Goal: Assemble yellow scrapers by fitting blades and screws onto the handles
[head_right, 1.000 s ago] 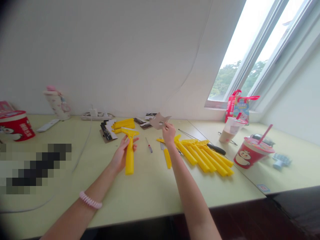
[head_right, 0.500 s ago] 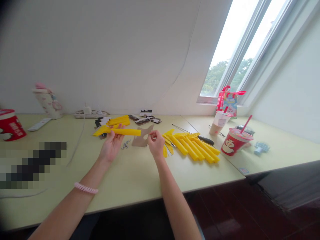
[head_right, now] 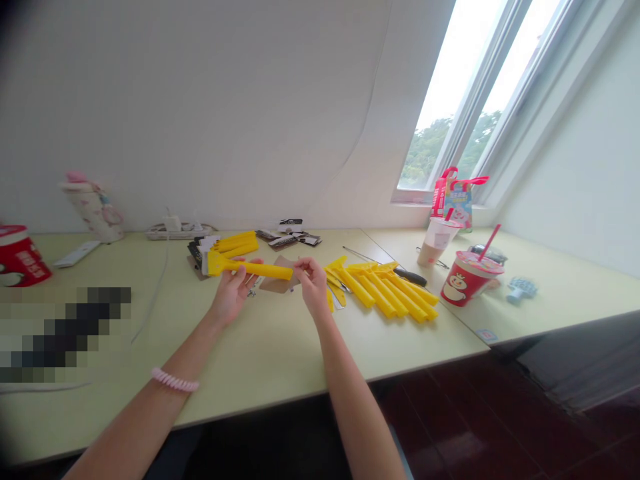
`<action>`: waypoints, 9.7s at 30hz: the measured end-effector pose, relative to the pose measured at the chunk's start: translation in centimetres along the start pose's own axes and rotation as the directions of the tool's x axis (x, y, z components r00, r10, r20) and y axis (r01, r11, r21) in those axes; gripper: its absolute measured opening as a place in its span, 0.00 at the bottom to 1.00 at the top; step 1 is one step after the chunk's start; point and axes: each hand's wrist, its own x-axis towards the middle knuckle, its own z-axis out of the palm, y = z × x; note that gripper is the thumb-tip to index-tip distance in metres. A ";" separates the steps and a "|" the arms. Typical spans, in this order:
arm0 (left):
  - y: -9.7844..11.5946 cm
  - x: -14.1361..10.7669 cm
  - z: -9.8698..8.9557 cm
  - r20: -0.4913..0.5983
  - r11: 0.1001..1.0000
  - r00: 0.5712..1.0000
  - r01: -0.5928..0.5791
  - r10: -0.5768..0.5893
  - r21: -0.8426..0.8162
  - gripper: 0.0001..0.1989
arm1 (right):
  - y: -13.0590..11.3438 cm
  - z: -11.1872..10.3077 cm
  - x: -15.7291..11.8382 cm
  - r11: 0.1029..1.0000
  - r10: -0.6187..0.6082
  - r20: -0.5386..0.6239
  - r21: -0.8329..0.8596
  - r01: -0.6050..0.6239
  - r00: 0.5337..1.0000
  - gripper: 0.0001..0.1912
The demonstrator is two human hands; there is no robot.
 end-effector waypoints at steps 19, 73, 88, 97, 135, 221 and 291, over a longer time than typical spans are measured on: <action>-0.2 -0.4 -0.5 0.074 0.951 0.952 0.287 -0.296 0.116 0.17 | -0.8 -1.4 0.1 0.996 -0.077 0.007 -0.032 0.077 0.997 0.03; 0.8 0.0 -0.9 -0.025 0.947 0.954 0.301 -0.300 0.113 0.38 | 1.1 -2.7 0.3 0.565 -0.151 0.327 -0.746 0.353 0.933 0.15; 0.3 0.1 -1.2 -0.217 0.886 0.954 0.279 -0.209 0.371 0.52 | -0.2 -2.0 -0.9 0.495 0.065 0.509 -0.763 0.415 0.858 0.28; -0.7 0.2 -1.2 -0.054 0.890 0.993 0.118 -0.105 0.441 0.35 | -1.0 0.8 -2.0 0.549 -0.018 0.660 -0.622 0.559 0.751 0.33; 2.1 4.9 -10.0 -0.626 0.557 0.634 0.346 0.455 0.755 0.21 | 0.3 -0.6 -1.4 0.547 -0.180 0.409 -0.714 0.437 0.895 0.17; -2.9 0.4 1.7 -0.411 0.930 0.872 0.344 -0.265 0.131 0.09 | 0.9 -2.4 0.8 0.433 0.331 0.051 -0.895 -0.104 0.942 0.13; -4.2 -0.1 1.5 -0.299 0.831 0.858 0.493 -0.417 0.258 0.10 | 2.3 -1.4 2.2 0.790 0.525 0.030 0.356 -0.500 0.850 0.11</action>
